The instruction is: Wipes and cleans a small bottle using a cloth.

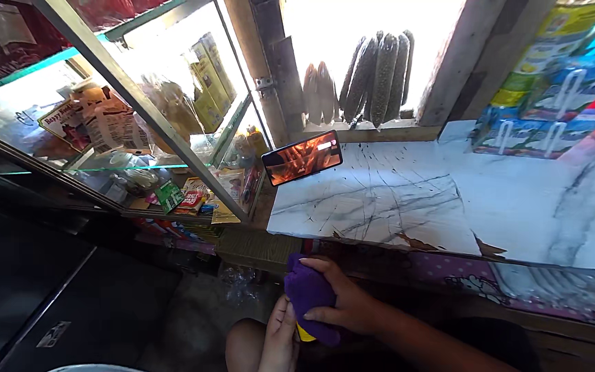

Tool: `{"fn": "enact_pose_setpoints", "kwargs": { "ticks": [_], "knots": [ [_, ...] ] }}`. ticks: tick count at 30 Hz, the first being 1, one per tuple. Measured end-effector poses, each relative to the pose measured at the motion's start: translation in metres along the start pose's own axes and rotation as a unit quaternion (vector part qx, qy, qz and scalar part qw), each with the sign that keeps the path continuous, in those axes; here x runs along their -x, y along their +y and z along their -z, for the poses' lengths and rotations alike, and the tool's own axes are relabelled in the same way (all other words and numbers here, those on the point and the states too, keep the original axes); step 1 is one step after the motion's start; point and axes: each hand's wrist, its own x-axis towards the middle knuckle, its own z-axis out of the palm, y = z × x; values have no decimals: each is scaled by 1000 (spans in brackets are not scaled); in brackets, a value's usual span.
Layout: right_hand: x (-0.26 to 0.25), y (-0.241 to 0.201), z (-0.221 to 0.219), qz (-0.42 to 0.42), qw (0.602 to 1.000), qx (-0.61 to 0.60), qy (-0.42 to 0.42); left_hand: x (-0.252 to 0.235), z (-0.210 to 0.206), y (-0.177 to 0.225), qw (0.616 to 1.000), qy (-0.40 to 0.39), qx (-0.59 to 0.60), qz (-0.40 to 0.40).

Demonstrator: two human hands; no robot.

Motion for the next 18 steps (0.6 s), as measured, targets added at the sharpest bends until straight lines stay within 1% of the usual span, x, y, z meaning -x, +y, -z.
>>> {"fn": "enact_pose_setpoints", "kwargs": {
  "ticks": [4,6,9,14,16,18],
  "knots": [
    [4,0,-3,-5,999,12,-40,-4,-1,9,997,60,33,-27],
    [5,1,-4,2,999,15,-44,-4,-2,11,996,74,39,-34],
    [4,0,-3,6,1000,17,-23,-1,-3,8,998,47,33,-32],
    [1,0,1,8,999,6,30,5,-2,-8,999,-28,14,-6],
    [-1,-1,2,-5,999,-3,53,6,1,-15,997,-73,5,-5],
    [-2,-1,4,-18,998,-14,60,7,2,-18,996,-94,3,-4]
  ]
}}
